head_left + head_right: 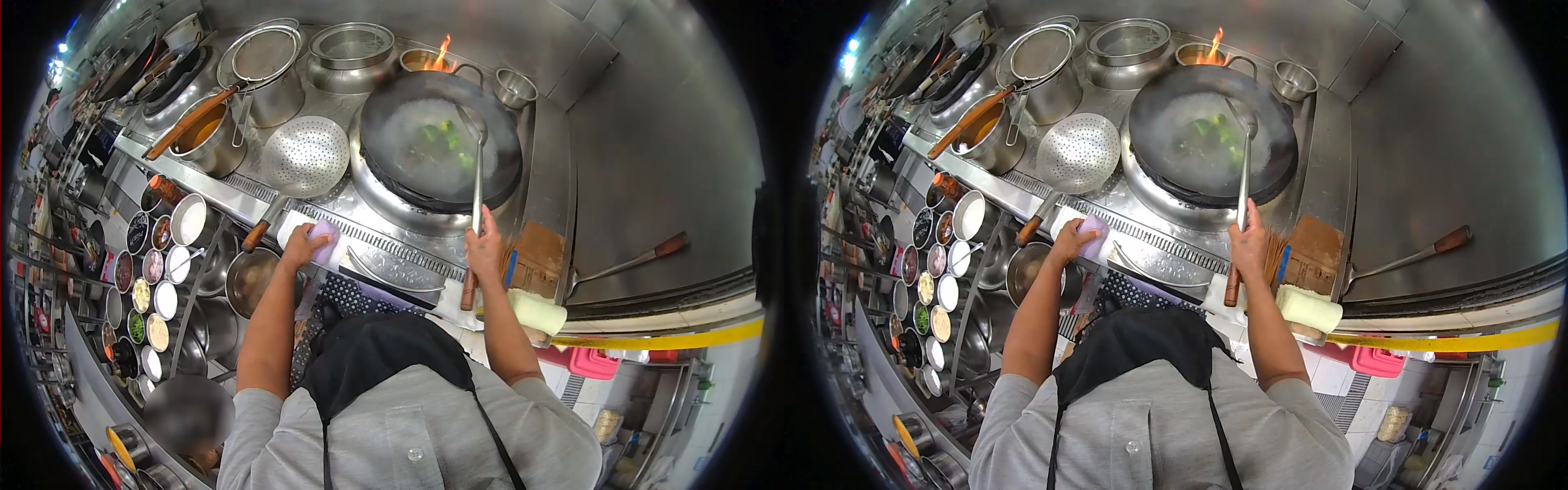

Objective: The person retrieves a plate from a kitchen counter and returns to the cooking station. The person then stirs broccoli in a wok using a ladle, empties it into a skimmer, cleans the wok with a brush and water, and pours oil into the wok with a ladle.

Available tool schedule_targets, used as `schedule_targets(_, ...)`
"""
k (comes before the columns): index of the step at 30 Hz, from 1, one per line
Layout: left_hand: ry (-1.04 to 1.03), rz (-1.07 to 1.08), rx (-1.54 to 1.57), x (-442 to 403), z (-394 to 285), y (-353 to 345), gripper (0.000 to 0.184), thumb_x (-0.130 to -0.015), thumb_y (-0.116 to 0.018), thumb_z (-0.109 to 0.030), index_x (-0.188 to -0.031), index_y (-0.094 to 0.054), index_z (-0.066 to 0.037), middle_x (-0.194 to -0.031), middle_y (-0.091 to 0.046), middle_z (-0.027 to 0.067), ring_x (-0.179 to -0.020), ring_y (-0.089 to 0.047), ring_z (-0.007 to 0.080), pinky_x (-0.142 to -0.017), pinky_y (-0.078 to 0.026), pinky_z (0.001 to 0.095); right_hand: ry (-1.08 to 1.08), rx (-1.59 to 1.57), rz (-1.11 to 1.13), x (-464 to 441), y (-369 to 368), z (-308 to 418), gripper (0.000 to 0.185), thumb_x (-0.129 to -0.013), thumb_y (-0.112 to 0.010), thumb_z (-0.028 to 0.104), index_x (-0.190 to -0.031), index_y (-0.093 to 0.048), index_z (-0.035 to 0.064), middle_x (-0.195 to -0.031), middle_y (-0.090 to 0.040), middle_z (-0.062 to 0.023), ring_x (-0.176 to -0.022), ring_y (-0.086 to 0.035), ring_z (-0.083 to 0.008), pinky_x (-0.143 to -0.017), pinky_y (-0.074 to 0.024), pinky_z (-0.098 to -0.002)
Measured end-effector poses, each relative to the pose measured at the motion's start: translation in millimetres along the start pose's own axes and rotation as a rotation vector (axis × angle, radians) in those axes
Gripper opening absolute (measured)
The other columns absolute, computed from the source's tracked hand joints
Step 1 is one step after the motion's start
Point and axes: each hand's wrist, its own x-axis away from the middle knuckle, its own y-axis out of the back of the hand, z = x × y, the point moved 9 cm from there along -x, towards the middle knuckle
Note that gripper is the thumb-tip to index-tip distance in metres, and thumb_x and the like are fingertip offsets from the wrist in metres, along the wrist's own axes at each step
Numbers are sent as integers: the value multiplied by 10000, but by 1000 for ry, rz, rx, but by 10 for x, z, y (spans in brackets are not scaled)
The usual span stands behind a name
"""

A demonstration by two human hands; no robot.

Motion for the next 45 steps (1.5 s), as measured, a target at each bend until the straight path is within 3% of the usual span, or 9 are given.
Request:
schedule_targets(7,-64,-54,-243,36,-21,10,564,-712,-760,-396,-1067,-609,17,-983,-621,240,-917,-610,337,-815,-475,397,39,16,-21,112,-250,-430,580,-814,-566,80,-1365,-398,9,-1076,-630,-181,-873,-635,-257,-805,-482,-334)
schedule_targets(15,-224,-224,-572,477,-865,-139,495,-705,-777,-204,-1089,-518,-30,-1009,-553,210,-949,-547,405,-837,-451,440,-25,41,90,196,-236,-185,592,-873,-537,89,-1429,-332,78,-886,-632,-139,-624,-580,-191,-608,-490,-325)
schedule_targets(18,-250,-241,-403,535,-789,-67,477,-712,-768,-194,-1062,-494,-21,-963,-591,226,-890,-575,411,-815,-469,428,26,122,103,202,-229,-113,610,-890,-526,87,-1451,-287,96,-1068,-635,-171,-593,-574,-191,-583,-504,-322)
schedule_targets(20,-137,-256,-170,616,-614,66,478,-718,-770,-190,-1059,-485,-15,-968,-616,174,-894,-612,317,-766,-486,389,83,144,80,193,-215,-117,601,-902,-522,115,-1457,-292,101,-722,-545,-48,-548,-503,-116,-538,-446,-278)
schedule_targets(22,-85,-277,244,714,-228,196,467,-749,-757,-176,-1088,-482,-11,-1011,-606,107,-916,-609,201,-755,-506,348,32,137,103,188,-237,-166,606,-903,-515,111,-1458,-274,107,-1059,-635,-177,-572,-566,-190,-573,-502,-324)
schedule_targets(26,151,-112,926,1339,68,260,463,-822,-697,-181,-1202,-490,-19,-1060,-610,100,-922,-622,196,-808,-532,358,48,200,74,243,-265,-98,610,-901,-524,133,-1459,-280,109,-765,-590,-130,-550,-544,-163,-548,-466,-322)
schedule_targets(31,280,-38,1349,2388,821,395,499,-838,-643,-368,-1222,-517,-75,-1046,-634,109,-897,-642,264,-782,-549,435,60,201,28,162,-342,-331,594,-901,-539,122,-1442,-298,67,-974,-613,-155,-667,-560,-178,-604,-485,-322)
schedule_targets(34,188,-85,1504,2980,926,545,500,-842,-605,-413,-1196,-522,-70,-1078,-629,145,-977,-635,315,-814,-519,560,688,406,-203,118,-326,-224,589,-881,-574,180,-1420,-347,110,-691,-605,-134,-513,-573,-204,-499,-472,-374)
schedule_targets(45,240,-201,1565,3970,1661,871,492,-894,-496,-466,-1177,-515,-63,-991,-641,156,-825,-658,257,-555,-546,374,13,240,-30,-55,-423,-503,576,-905,-506,169,-1440,-310,88,-656,-562,-115,-400,-468,-173,-365,-385,-321)
